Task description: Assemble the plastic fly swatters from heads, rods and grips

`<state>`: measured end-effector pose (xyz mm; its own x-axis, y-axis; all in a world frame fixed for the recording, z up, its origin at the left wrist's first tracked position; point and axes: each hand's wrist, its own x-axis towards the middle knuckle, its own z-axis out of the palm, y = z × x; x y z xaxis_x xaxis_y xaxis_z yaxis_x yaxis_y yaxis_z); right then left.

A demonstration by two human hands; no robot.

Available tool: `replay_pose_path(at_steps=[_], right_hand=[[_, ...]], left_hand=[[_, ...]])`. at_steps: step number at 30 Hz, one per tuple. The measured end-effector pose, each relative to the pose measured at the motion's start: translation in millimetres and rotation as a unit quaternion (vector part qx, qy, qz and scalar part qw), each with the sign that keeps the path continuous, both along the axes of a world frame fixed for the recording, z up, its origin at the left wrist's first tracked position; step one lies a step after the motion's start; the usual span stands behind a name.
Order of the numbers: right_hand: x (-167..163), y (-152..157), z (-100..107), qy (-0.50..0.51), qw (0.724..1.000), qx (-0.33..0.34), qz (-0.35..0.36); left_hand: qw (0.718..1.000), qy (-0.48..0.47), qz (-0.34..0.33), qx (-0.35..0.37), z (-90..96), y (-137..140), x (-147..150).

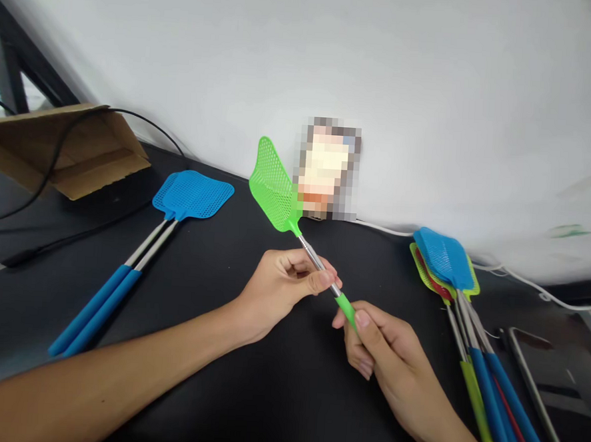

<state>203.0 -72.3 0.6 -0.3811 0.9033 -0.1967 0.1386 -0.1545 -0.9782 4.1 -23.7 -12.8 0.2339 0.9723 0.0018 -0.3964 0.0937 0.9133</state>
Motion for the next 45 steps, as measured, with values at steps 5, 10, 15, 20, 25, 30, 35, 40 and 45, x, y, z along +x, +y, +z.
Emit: replay_pose_path(at_steps=[5,10,15,20,25,30,35,40,45], right_hand=[[-1.9,-3.2,4.8,-0.187,0.970,0.156,-0.021],[-5.3,-7.3,2.6,-0.263,0.930,0.251,-0.052],[-5.0,-10.2,0.9,-0.314,0.893,0.311,-0.088],[-3.6,-10.2,2.3,-0.330,0.880,0.321,-0.115],[2.5,0.5,0.8,-0.375,0.864,0.319,-0.108],[20.8,18.3,-5.8,-0.496,0.769,0.394,-0.082],[31.5,26.0,-12.1,-0.522,0.740,0.415,-0.089],[28.1,26.1,-13.4,-0.510,0.752,0.410,-0.077],[23.0,21.5,0.3,-0.384,0.841,0.356,-0.138]], left_hand=[[1.000,-0.005,0.013,-0.010,1.1,-1.7,2.0],[1.000,-0.004,0.027,-0.009,-0.9,-1.4,2.8],[0.998,-0.016,0.057,-0.020,-2.5,1.0,1.9],[0.997,-0.023,0.075,-0.022,-1.1,3.1,2.4],[0.990,-0.035,0.136,0.003,-3.1,6.8,2.9],[0.978,-0.035,0.205,0.011,-5.3,8.8,2.0],[0.983,-0.023,0.176,0.036,0.4,-1.0,3.7],[0.996,0.050,0.058,0.052,9.5,-16.3,1.7],[0.989,0.123,-0.006,0.084,12.2,-21.9,-0.4]])
